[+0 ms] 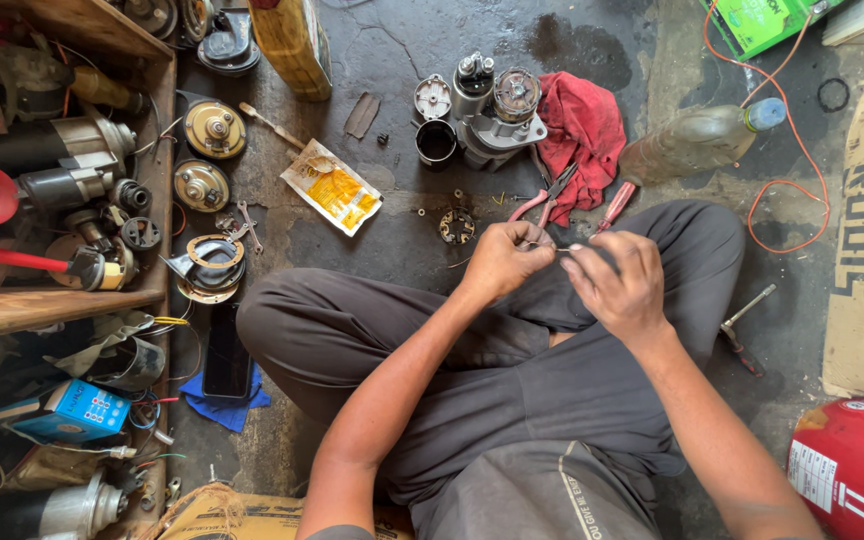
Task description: The person sits on the floor and repairs a small electrical motor component. They use pliers to strip and twist wires, then insert and secure them into the component's terminals. The person handles the component and tools throughout the process.
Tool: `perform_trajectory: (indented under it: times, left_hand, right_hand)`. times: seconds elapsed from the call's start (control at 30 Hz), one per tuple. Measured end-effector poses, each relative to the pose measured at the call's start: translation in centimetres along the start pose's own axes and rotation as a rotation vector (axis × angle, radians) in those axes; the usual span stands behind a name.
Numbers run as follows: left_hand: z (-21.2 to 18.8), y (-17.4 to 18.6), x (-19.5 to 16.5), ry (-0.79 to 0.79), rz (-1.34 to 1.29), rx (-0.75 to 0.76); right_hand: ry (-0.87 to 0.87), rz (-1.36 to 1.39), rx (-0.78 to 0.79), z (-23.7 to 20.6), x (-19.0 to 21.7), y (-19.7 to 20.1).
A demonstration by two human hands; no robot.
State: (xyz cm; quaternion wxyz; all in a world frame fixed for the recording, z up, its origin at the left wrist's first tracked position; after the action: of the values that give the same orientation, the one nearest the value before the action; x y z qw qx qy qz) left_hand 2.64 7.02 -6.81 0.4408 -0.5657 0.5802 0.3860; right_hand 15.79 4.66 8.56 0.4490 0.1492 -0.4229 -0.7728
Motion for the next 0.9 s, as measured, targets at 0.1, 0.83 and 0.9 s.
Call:
perform_trajectory:
  times: [0.1, 0.83, 0.9]
  left_hand:
    - [0.1, -0.3, 0.4, -0.038, -0.017, 0.017]
    - [-0.8, -0.1, -2.8, -0.123, 0.054, 0.076]
    - [-0.9, -0.2, -3.0, -0.118, 0.074, 0.076]
  right_hand:
    - [0.058, -0.074, 0.032, -0.3, 0.4, -0.4]
    - [-0.370, 0.227, 0.002, -2.9, -2.1, -2.4]
    - [-0.438, 0.256, -0.002, -3.5, -2.6, -3.2]
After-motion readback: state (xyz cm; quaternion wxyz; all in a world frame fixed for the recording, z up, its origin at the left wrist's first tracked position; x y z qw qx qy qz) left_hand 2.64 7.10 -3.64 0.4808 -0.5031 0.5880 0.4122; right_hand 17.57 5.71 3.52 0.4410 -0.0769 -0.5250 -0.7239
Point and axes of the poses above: each hand's wrist, its own z-axis towards the middle knuckle, its own y-axis out of the back of the hand, x = y × z, the point moved 8 cm from there along z, towards the middle knuckle, and after that the axes turned 3 degrees about y, right-handed, at the moved point
